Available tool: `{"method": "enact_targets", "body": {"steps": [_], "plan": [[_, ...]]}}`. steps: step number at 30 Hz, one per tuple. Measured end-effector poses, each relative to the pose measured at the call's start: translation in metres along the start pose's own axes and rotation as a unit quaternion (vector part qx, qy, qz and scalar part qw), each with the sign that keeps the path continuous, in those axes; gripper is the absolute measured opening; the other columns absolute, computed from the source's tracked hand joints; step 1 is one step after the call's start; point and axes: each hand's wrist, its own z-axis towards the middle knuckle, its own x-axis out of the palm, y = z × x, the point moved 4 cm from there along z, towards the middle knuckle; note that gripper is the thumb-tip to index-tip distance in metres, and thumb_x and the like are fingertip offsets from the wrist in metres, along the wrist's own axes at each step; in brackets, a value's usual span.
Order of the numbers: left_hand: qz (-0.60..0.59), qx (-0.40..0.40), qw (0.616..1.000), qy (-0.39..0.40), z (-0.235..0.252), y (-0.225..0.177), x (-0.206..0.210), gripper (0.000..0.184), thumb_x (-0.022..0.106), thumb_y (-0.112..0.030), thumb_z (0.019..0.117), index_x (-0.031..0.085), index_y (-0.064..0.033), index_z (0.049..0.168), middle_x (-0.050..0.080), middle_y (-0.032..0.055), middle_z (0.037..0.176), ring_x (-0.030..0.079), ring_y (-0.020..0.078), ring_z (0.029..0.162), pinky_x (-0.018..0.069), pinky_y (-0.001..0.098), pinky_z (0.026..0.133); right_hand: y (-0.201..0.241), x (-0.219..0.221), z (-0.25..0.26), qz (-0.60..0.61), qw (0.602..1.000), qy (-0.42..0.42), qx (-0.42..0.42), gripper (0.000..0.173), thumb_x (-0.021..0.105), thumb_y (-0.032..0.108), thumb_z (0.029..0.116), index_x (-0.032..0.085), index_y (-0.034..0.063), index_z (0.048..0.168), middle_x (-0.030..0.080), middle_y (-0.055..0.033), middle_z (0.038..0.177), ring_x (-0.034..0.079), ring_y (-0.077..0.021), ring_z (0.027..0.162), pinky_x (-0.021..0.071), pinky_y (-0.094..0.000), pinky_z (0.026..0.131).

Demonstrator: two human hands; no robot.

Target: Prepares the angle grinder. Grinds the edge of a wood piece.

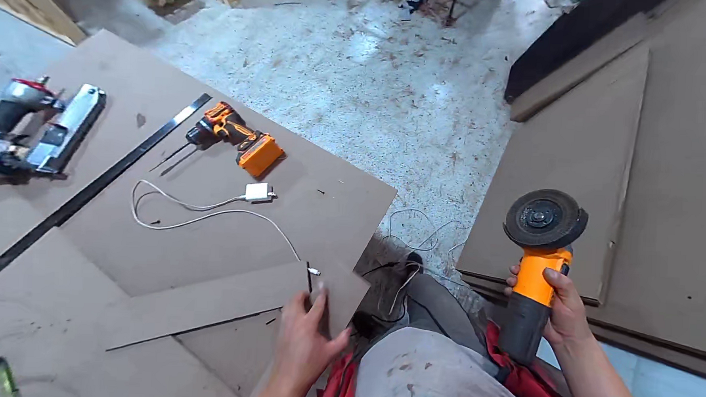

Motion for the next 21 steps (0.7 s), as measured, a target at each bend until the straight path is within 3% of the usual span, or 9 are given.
{"method": "enact_targets", "body": {"steps": [4,8,11,15,17,21], "plan": [[-0.011,-0.044,0.998,0.05,0.152,-0.071,0.043,0.097,0.083,-0.06,0.069,0.053,-0.0164,0.15,0.057,0.0286,0.133,0.058,0.0443,0.119,0.0527,0.06,0.094,0.023,-0.004,0.063,-0.069,0.997,-0.023,-0.018,0.057,0.074,0.045,0.0818,0.058,0.0079,0.123,0.07,-0.0152,0.099,0.073,-0.0243,0.08,0.064,-0.0399,0.068],[0.032,-0.095,0.994,0.049,0.248,-0.095,0.104,0.1,0.082,-0.061,0.0684,0.05,-0.0187,0.153,0.054,0.0273,0.138,0.056,0.0442,0.122,0.0529,0.059,0.093,0.067,-0.006,0.153,-0.144,0.989,0.023,0.001,0.061,0.075,0.047,0.0797,0.058,0.0075,0.124,0.071,-0.0157,0.099,0.073,-0.0247,0.081,0.064,-0.0414,0.07],[0.059,-0.109,0.991,0.043,0.278,-0.102,0.136,0.098,0.081,-0.06,0.0721,0.047,-0.0179,0.154,0.051,0.0284,0.142,0.054,0.0458,0.125,0.0488,0.0636,0.096,0.1,-0.003,0.223,-0.167,0.978,0.094,0.081,0.063,0.081,0.041,0.0767,0.06,0.0061,0.124,0.071,-0.0186,0.104,0.073,-0.0273,0.087,0.0635,-0.0443,0.077],[0.099,-0.132,0.986,0.0,0.29,-0.085,0.163,0.092,0.068,-0.067,0.0791,0.046,-0.0204,0.155,0.045,0.0272,0.151,0.048,0.0468,0.136,0.0343,0.0667,0.112,0.115,0.013,0.3,-0.221,0.956,0.134,0.138,0.057,0.082,0.032,0.0737,0.063,0.0077,0.122,0.072,-0.017,0.103,0.074,-0.0247,0.088,0.0636,-0.0414,0.077],[0.093,-0.132,0.986,-0.029,0.288,-0.073,0.169,0.095,0.064,-0.072,0.0806,0.043,-0.0194,0.157,0.039,0.0237,0.158,0.04,0.0424,0.144,0.0267,0.0655,0.118,0.11,0.026,0.333,-0.251,0.948,0.125,0.149,0.053,0.077,0.033,0.0755,0.061,0.0081,0.12,0.072,-0.0154,0.097,0.073,-0.023,0.081,0.0632,-0.0383,0.071],[0.071,-0.118,0.99,-0.004,0.285,-0.062,0.173,0.105,0.054,-0.083,0.0823,0.036,-0.016,0.161,0.022,0.0153,0.17,0.018,0.0308,0.158,0.0125,0.0615,0.126,0.09,0.047,0.385,-0.288,0.933,0.141,0.167,0.053,0.066,0.045,0.0867,0.059,0.0074,0.123,0.071,-0.0163,0.094,0.073,-0.0249,0.076,0.0628,-0.0393,0.067]]}}
